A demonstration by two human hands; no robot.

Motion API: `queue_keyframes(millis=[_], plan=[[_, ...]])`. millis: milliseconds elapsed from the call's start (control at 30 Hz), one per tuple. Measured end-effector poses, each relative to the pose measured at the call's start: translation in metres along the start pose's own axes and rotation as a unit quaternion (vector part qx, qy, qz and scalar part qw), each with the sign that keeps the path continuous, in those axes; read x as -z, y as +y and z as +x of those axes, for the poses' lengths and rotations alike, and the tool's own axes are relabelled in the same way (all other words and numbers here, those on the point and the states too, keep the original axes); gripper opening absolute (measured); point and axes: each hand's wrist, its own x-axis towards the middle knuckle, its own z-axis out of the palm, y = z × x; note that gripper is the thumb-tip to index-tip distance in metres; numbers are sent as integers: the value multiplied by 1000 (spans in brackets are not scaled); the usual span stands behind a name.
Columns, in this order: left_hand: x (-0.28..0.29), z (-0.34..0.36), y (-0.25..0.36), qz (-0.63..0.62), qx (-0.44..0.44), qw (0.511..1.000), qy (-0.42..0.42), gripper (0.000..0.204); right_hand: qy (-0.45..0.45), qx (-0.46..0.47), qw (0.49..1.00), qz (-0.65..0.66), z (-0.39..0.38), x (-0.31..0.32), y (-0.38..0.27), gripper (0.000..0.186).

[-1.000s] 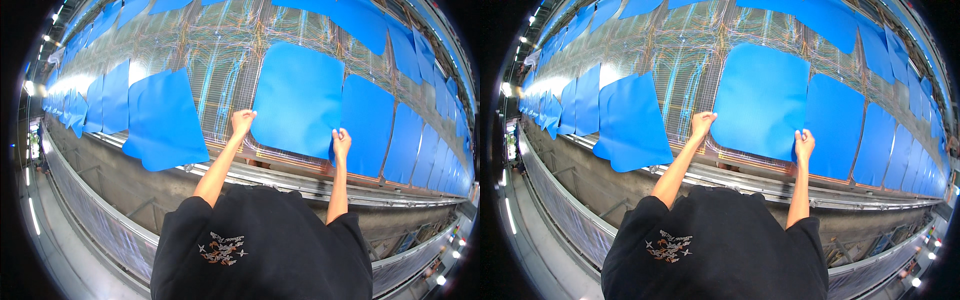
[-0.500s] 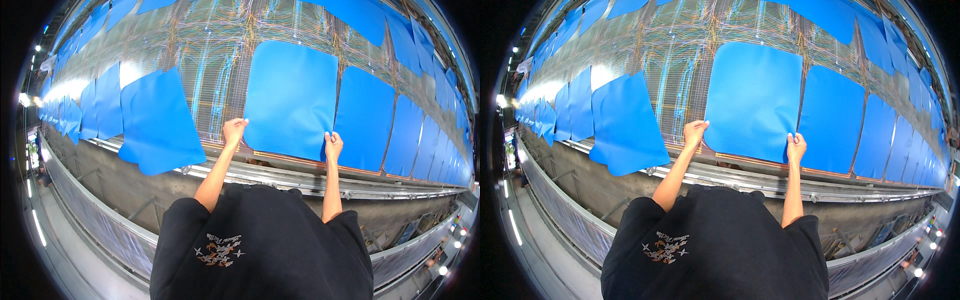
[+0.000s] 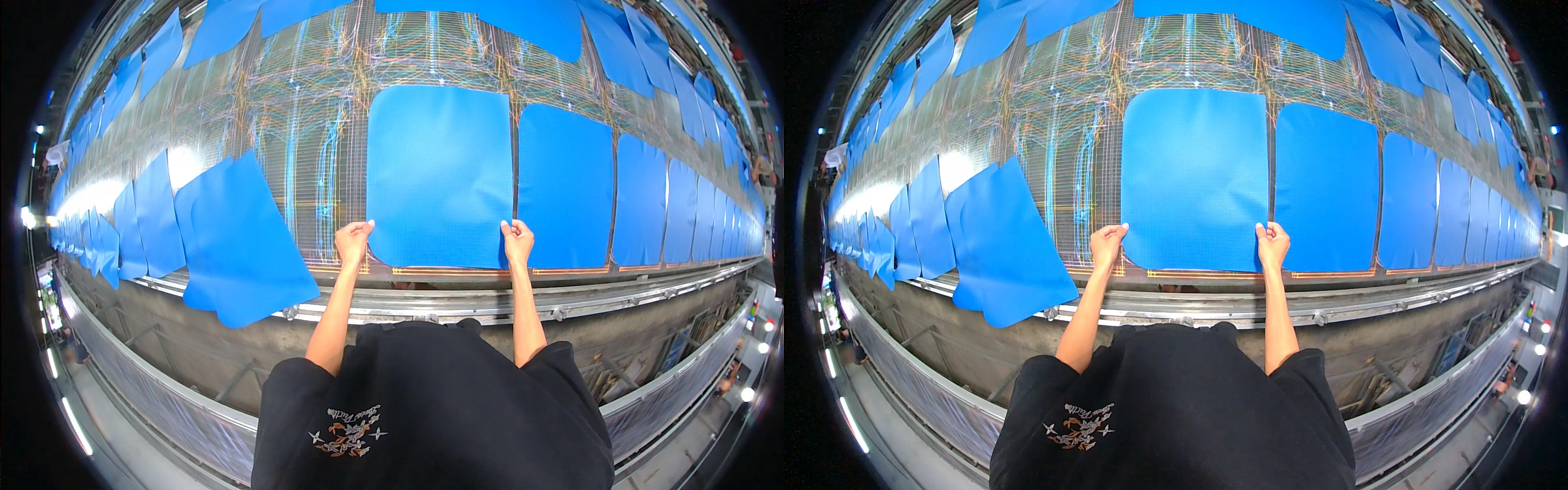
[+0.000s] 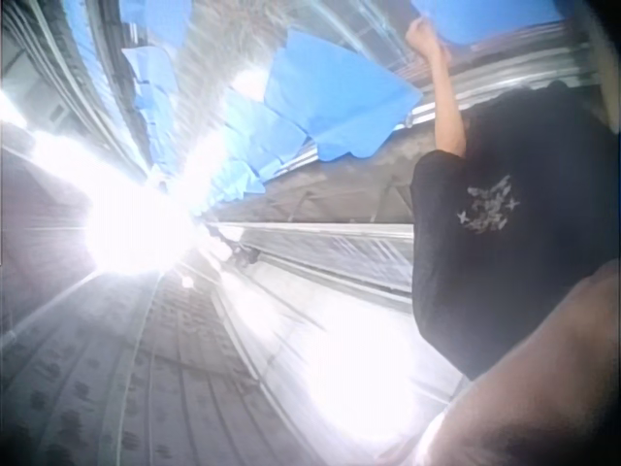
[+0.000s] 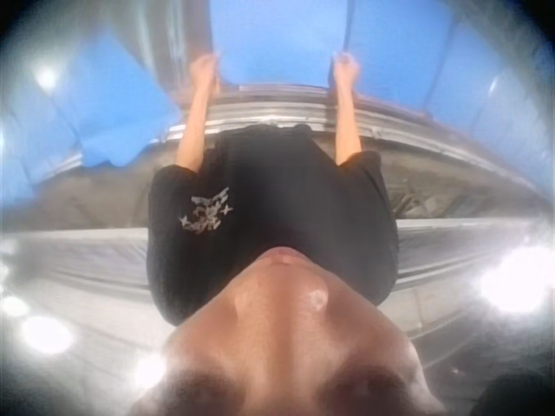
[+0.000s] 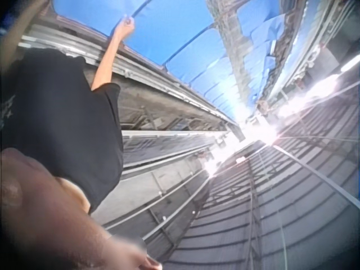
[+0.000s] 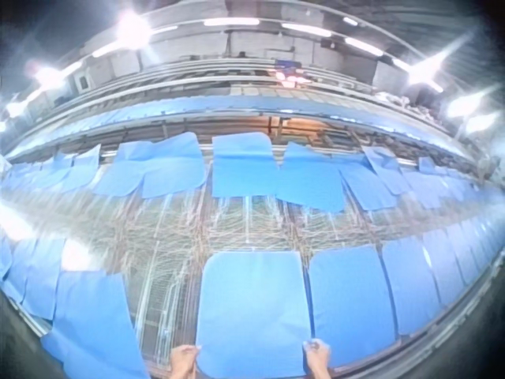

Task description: The person repeatedly places blue protective film sheets onto a large curved metallic surface, smoothing each sheet with both hands to remove air bubbles. The person handles the sheets one at a time, aligning them along the grid lines of the surface.

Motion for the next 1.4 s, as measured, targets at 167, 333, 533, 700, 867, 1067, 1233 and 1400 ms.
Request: queue_keyframes(millis=[167, 333, 533, 700, 867, 1067, 1233, 1400], plan=[[-2, -2, 5, 5, -3, 1000, -7, 26, 13, 8, 1000, -8, 3, -1, 11, 25], [-2, 0, 2, 16, -8, 1000, -2, 26, 13, 4, 1000, -11, 4, -3, 17, 26], [-2, -3, 4, 4, -8, 1000, 0, 24, 12, 3, 1000, -27, 1, -2, 10, 26], [-1, -3, 4, 14, -17, 1000, 3, 23, 7, 1, 1000, -29, 0, -1, 8, 25], [0, -3, 3, 9, -15, 1000, -2, 22, 19, 6, 999, -45, -2, -4, 5, 23], [0, -4, 5, 23, -23, 999, 3, 22, 2, -20, 999, -28, 1, -3, 15, 22], [-1, -3, 4, 13, -20, 1000, 4, 24, 7, -14, 999, -30, 0, -3, 10, 23], [-3, -3, 2, 17, -40, 999, 4, 27, 14, -7, 999, -35, 2, -1, 14, 26]])
